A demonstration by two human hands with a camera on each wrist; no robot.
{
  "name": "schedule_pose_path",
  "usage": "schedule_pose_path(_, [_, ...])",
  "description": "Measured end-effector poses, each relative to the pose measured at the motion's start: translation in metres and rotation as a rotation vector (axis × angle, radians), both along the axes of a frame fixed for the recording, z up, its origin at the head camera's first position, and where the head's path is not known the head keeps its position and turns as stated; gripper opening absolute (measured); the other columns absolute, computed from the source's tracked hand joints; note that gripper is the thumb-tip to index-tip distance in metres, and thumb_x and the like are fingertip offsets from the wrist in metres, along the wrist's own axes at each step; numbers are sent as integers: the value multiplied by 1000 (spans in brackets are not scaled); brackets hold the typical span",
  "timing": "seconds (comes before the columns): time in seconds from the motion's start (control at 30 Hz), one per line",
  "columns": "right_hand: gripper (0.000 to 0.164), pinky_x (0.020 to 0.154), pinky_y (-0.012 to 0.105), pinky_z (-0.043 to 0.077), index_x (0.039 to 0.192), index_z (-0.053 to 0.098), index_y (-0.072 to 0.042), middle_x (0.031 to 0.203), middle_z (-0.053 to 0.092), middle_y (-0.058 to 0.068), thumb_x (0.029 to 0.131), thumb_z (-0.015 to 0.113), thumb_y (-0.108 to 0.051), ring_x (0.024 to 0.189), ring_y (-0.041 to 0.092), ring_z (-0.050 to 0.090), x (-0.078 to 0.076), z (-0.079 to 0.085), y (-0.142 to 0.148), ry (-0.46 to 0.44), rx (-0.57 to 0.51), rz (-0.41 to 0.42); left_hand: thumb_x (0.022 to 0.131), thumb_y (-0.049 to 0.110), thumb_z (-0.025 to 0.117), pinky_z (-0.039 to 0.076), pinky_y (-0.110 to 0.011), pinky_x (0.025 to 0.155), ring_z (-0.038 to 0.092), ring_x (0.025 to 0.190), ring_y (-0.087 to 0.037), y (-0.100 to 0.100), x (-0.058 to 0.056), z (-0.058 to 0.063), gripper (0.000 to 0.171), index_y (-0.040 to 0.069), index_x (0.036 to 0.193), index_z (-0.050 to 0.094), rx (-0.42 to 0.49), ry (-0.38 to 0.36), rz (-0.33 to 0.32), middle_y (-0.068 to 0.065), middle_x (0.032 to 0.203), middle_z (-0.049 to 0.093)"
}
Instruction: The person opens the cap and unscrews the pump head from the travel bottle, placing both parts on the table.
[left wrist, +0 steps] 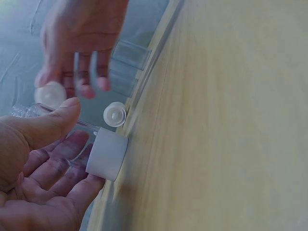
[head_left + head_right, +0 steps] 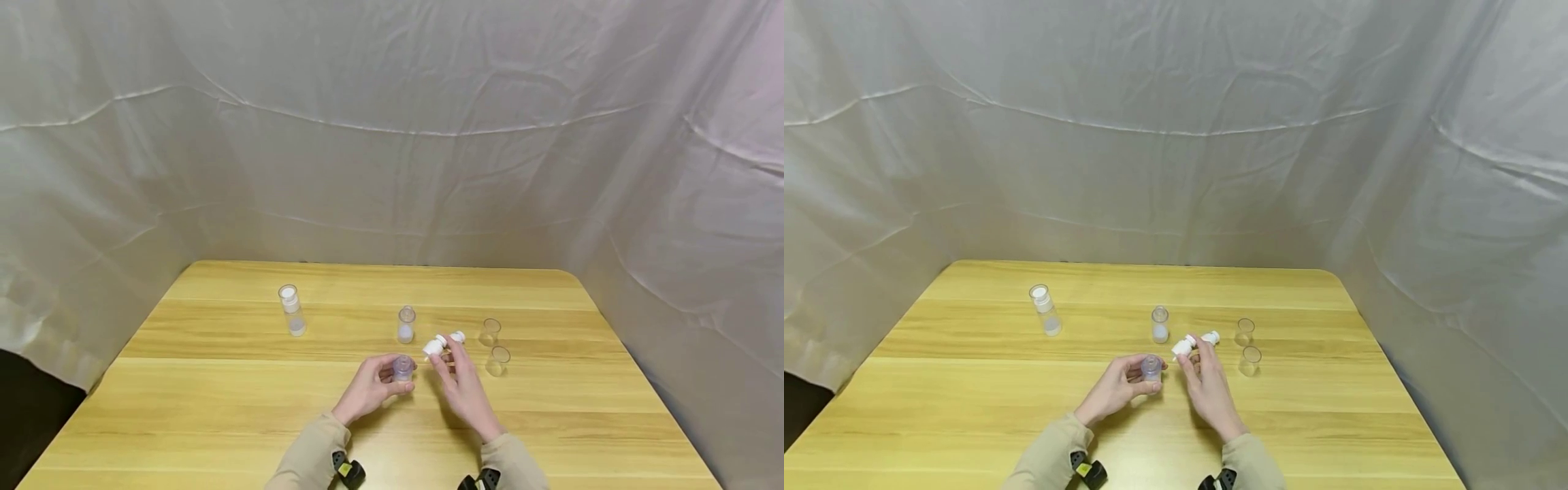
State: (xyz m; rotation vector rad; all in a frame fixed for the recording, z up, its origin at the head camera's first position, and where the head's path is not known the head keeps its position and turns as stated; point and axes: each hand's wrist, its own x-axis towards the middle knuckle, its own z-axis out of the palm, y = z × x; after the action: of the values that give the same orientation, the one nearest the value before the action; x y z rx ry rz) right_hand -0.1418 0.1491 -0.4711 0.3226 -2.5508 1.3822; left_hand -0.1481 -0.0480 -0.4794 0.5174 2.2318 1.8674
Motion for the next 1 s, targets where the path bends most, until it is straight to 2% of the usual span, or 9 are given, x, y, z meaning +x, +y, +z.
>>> schedule_pose_path(0.17, [41,76,25,56,136,52,4,111,63,14,104,55,-22,91,17,61,-1,-3,11,-86,125,-37,86,5,76,58,-42,101,67,114,-40,0,-1,0,47,-8,129,60,-2,-5,-7,-28,126,67])
schedule_pose_path(0.33, [32,74,28,53,126,56,4,101,62,11,103,57,-18,89,17,59,-1,-6,18,-91,193,-75,87,6,75,58,-40,102,67,116,-40,1,-1,-1,46,-9,129,60,0,2,-14,-28,126,67])
schedule_pose_path(0.6, [28,65,25,43,118,57,6,90,54,7,103,56,-18,80,15,48,0,-8,22,-121,245,-113,87,4,75,56,-43,104,66,118,-42,0,-1,-1,46,-10,128,60,10,5,-17,-29,126,66])
schedule_pose_path(1.0, [27,63,23,39,112,59,7,86,53,6,103,56,-19,77,15,46,-6,-11,30,-151,238,-133,87,5,75,56,-44,104,66,117,-42,0,0,-1,46,-10,128,60,7,3,-6,-28,126,66])
